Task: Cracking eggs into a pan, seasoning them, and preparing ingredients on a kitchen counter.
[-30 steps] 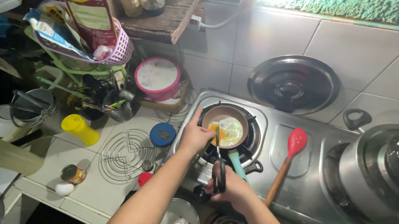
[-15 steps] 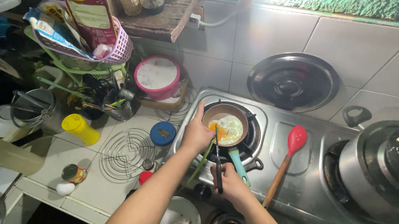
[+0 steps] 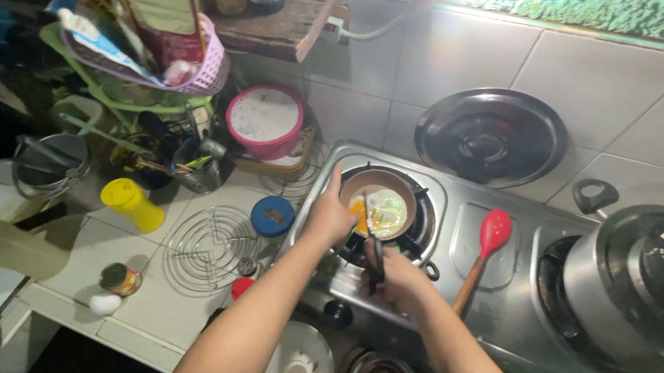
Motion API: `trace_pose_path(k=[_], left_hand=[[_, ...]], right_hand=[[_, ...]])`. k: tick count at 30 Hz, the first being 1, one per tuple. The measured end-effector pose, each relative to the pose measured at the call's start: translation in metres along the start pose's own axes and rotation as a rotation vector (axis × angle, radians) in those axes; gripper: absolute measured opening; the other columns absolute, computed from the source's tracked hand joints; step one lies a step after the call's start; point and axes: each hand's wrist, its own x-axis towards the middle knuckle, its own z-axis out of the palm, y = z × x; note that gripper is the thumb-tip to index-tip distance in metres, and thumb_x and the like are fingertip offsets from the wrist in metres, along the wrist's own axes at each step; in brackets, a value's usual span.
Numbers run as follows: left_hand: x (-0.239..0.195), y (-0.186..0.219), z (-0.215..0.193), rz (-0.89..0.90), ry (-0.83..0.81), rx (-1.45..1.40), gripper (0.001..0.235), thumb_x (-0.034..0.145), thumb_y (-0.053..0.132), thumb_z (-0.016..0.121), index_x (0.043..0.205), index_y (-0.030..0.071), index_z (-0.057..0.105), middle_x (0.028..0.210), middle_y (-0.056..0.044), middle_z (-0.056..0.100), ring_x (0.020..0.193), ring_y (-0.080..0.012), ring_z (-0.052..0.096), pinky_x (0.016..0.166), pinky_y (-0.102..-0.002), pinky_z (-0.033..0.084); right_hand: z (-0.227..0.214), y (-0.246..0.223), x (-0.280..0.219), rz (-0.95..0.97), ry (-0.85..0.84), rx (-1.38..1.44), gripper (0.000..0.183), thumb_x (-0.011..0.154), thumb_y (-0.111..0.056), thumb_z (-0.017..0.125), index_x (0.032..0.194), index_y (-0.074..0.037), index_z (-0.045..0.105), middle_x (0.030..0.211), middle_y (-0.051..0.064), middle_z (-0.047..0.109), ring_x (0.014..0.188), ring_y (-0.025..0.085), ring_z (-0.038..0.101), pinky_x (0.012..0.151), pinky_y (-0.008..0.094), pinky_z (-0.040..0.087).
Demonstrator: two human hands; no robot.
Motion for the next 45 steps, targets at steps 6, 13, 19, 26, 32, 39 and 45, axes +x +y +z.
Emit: trace_pose_path(k=[6, 13, 19, 26, 32, 39, 45], left_hand=[[-0.099, 0.008, -0.071, -0.08, -0.106, -0.001, 0.096, 0.078, 0.004, 0.069, 0.161, 0.025, 0.027, 0.092, -0.023, 0.073, 0.084, -0.0341, 0.074, 0.077, -0.044, 0.058], [-0.195, -0.041, -0.095, -0.033, -0.34, 0.18, 0.094, 0.078, 0.003, 0.064, 0.161, 0.026, 0.027, 0.077, -0.02, 0.07, 0.077, -0.0379, 0.07, 0.077, -0.05, 0.054], [-0.217, -0.078, -0.082, 0.103, -0.373, 0.26, 0.088, 0.082, 0.003, 0.061, 0.16, 0.024, 0.027, 0.098, -0.024, 0.068, 0.092, -0.0438, 0.065, 0.082, -0.055, 0.05], [-0.23, -0.072, -0.098, 0.16, -0.404, 0.258, 0.087, 0.085, 0.004, 0.062, 0.161, 0.021, 0.024, 0.105, -0.022, 0.066, 0.096, -0.0433, 0.064, 0.081, -0.053, 0.051], [-0.24, -0.074, -0.114, 0.269, -0.349, 0.212, 0.082, 0.087, 0.009, 0.066, 0.159, 0.018, 0.028, 0.103, -0.021, 0.068, 0.096, -0.0436, 0.064, 0.082, -0.054, 0.051], [-0.256, -0.086, -0.112, 0.422, -0.328, 0.144, 0.081, 0.085, 0.012, 0.071, 0.157, 0.012, 0.033, 0.1, -0.023, 0.068, 0.094, -0.0436, 0.065, 0.083, -0.052, 0.052], [-0.277, -0.081, -0.109, 0.577, -0.47, 0.171, 0.087, 0.079, 0.013, 0.073, 0.156, 0.014, 0.034, 0.117, -0.013, 0.067, 0.119, -0.0366, 0.058, 0.099, -0.049, 0.045]], right_hand=[[-0.041, 0.024, -0.041, -0.104, 0.233, -0.215, 0.024, 0.094, -0.023, 0.054, 0.116, -0.017, 0.06, 0.083, 0.004, 0.068, 0.069, 0.015, 0.063, 0.054, 0.033, 0.049], [-0.111, 0.069, -0.145, -0.108, 1.067, -0.887, 0.06, 0.082, -0.04, 0.082, 0.121, 0.0, 0.062, 0.11, 0.028, 0.073, 0.104, 0.042, 0.07, 0.09, 0.05, 0.056], [-0.103, 0.082, -0.162, -0.038, 1.237, -1.118, 0.059, 0.085, -0.041, 0.081, 0.118, 0.001, 0.058, 0.111, 0.03, 0.07, 0.104, 0.047, 0.068, 0.089, 0.054, 0.055], [0.031, 0.141, -0.176, -0.583, 0.905, -1.192, 0.025, 0.08, -0.016, 0.075, 0.102, -0.006, 0.067, 0.103, 0.017, 0.068, 0.099, 0.037, 0.065, 0.089, 0.047, 0.052], [0.098, 0.217, -0.159, -0.564, 0.615, -1.347, 0.068, 0.062, -0.022, 0.084, 0.124, -0.009, 0.059, 0.118, 0.012, 0.063, 0.105, 0.036, 0.059, 0.087, 0.047, 0.048], [0.112, 0.237, -0.189, -0.413, 0.517, -1.432, 0.073, 0.075, -0.012, 0.074, 0.144, -0.013, 0.05, 0.115, 0.006, 0.06, 0.109, 0.027, 0.058, 0.093, 0.043, 0.044], [0.117, 0.241, -0.208, -0.503, 0.523, -1.562, 0.074, 0.074, -0.008, 0.071, 0.143, -0.009, 0.045, 0.116, 0.007, 0.058, 0.109, 0.027, 0.057, 0.097, 0.043, 0.042]])
